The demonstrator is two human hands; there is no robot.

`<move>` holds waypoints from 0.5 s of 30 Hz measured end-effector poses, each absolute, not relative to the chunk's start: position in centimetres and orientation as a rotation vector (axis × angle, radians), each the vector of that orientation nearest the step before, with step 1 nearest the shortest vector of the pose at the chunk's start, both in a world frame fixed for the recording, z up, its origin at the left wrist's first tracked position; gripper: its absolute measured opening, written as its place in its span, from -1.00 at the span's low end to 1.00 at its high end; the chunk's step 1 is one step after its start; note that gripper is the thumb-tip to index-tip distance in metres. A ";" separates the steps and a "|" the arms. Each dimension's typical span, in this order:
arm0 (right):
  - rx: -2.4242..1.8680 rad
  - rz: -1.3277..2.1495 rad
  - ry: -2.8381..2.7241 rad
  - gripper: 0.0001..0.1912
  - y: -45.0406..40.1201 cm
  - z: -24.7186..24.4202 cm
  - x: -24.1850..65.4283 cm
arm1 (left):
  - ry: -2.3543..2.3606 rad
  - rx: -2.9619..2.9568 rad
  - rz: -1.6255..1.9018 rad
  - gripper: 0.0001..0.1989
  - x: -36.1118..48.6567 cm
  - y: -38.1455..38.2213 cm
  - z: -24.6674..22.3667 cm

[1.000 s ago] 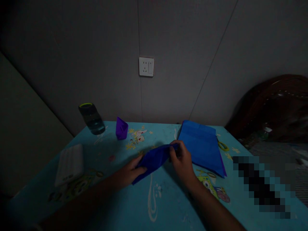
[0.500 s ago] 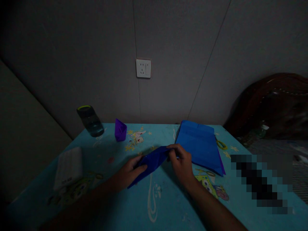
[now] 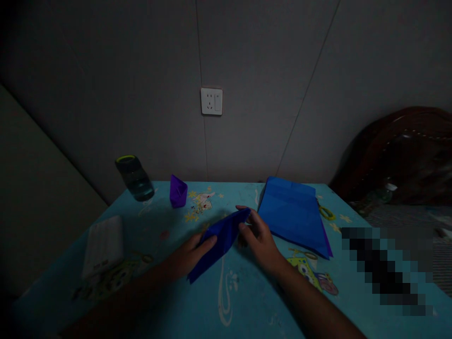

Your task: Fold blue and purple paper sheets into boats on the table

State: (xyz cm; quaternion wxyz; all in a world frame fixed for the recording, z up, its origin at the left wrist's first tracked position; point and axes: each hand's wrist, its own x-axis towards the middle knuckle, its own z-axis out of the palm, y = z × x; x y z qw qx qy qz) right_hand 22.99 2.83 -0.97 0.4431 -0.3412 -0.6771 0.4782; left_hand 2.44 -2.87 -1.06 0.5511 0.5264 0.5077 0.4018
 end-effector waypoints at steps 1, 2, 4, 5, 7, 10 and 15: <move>-0.848 1.203 -1.688 -0.54 2.7 -0.9 22.9 | 1.188 1.256 0.945 -0.60 2.4 -2.9 -1.0; -0.851 1.221 -1.696 -0.54 2.6 -0.9 22.9 | 1.170 1.268 0.951 -0.60 2.4 -2.9 -1.1; -0.853 1.262 -1.701 -0.55 2.5 -0.8 22.7 | 1.140 1.276 1.003 -0.63 2.4 -2.7 -1.2; -0.850 1.284 -1.699 -0.54 2.4 -0.8 22.7 | 1.133 1.276 1.036 -0.64 2.4 -2.6 -1.3; -0.829 1.326 -1.689 -0.53 2.3 -0.8 22.6 | 1.150 1.266 1.083 -0.67 2.5 -2.4 -1.6; -0.793 1.361 -1.674 -0.52 2.2 -0.9 22.5 | 1.182 1.242 1.092 -0.69 2.7 -2.2 -2.0; -0.780 1.388 -1.646 -0.49 2.2 -0.8 22.4 | 1.227 1.354 1.048 -0.66 2.5 -2.5 -2.0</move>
